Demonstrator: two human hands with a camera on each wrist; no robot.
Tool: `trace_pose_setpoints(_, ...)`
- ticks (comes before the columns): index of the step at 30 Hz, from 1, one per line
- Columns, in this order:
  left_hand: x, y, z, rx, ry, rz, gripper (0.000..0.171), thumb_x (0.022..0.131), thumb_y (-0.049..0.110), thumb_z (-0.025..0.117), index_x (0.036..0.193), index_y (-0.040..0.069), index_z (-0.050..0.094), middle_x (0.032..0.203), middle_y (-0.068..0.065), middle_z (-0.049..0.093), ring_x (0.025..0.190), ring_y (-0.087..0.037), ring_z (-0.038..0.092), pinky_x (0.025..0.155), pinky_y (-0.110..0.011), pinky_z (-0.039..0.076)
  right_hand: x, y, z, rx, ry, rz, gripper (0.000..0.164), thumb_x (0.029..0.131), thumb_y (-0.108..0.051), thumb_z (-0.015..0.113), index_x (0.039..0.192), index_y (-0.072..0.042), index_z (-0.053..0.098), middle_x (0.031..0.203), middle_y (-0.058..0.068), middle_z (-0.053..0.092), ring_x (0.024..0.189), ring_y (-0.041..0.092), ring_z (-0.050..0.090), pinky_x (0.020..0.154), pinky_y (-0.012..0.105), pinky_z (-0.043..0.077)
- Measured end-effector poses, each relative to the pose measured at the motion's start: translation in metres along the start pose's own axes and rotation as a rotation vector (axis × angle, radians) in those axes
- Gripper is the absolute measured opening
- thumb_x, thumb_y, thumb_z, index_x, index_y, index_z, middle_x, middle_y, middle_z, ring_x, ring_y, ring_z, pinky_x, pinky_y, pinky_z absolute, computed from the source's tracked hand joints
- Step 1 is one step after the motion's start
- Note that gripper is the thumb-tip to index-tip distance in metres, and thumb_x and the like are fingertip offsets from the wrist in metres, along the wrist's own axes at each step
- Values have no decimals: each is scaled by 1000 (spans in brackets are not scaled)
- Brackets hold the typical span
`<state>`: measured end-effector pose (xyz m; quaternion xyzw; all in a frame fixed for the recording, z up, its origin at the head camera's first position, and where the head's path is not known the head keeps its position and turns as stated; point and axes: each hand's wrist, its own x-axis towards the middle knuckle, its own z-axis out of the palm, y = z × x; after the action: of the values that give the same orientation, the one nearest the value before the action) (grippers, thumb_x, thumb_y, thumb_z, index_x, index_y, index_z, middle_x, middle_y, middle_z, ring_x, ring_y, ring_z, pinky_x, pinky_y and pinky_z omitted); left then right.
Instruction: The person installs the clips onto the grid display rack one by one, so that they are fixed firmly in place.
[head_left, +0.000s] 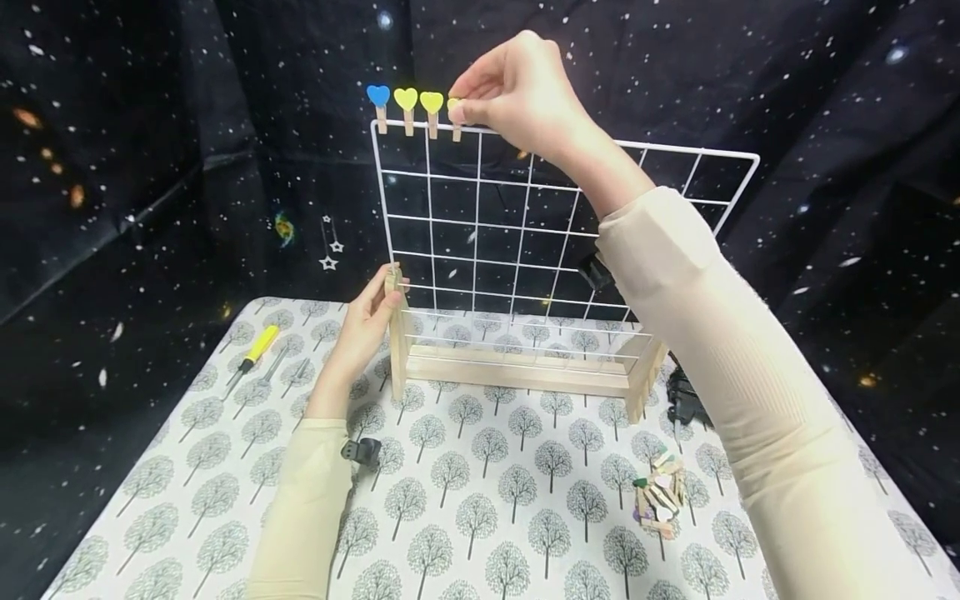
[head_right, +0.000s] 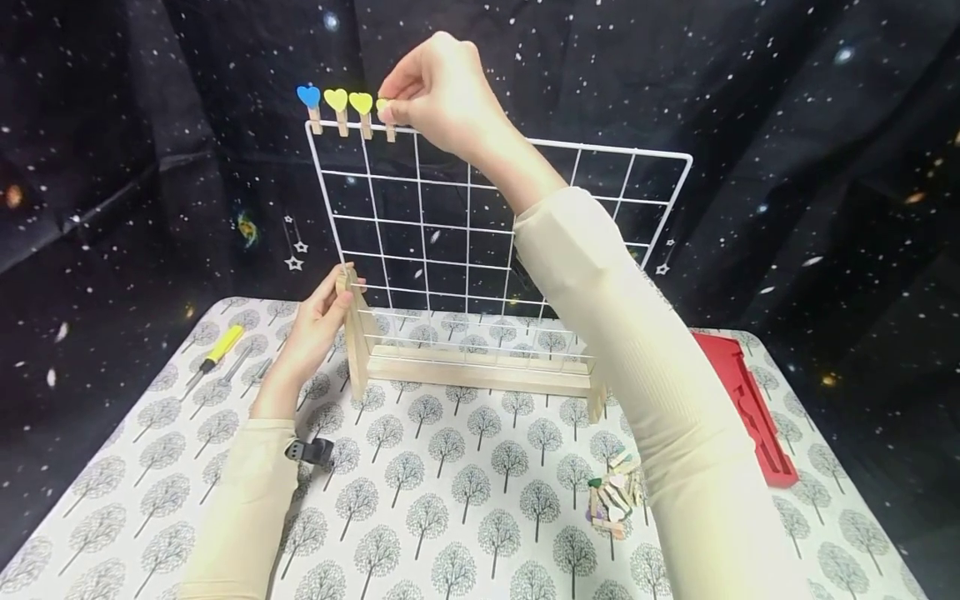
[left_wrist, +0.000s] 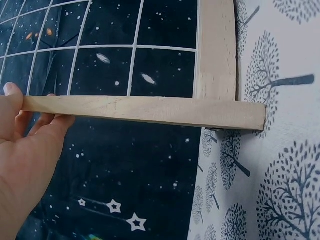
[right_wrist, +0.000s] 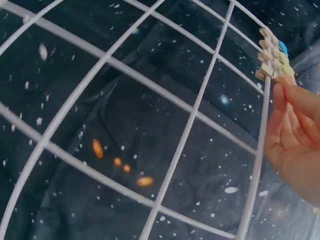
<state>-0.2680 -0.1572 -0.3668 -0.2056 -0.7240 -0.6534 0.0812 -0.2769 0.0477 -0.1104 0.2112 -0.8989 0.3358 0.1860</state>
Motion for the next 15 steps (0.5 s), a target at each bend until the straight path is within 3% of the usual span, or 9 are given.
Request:
trace_pose_setpoints(4,0,1,1,-7,-1,-6,48,92,16,41,137,16,25,128,-18,42,120,-27,39,103,-38,28,-3,3,-1,16,-7,5,27,71,-29,69,91,-11,69,84,0,68,70,6,61,56,17,44)
trace_pose_setpoints(9,0,0,2,-19,-3,-15,49,92,17,41,138,14,24,128,-18,42,120,-26,40,103,-37,29,-4,3,-4,-4,-27,19,29,71,-31,68,93,-12,69,85,0,68,66,9,60,46,18,44)
trace_pose_setpoints(11,0,0,2,-20,1,-14,49,92,17,41,138,13,24,128,-18,42,120,-25,40,103,-37,28,-3,2,-2,-16,-34,11,30,71,-32,68,93,-12,69,85,0,68,67,9,59,48,18,45)
trace_pose_setpoints(15,0,-1,2,-12,10,-15,46,92,19,41,137,18,28,127,-15,44,119,-22,41,103,-36,29,-2,3,3,12,-18,10,30,72,-29,68,96,-11,68,90,1,67,75,7,61,67,16,47)
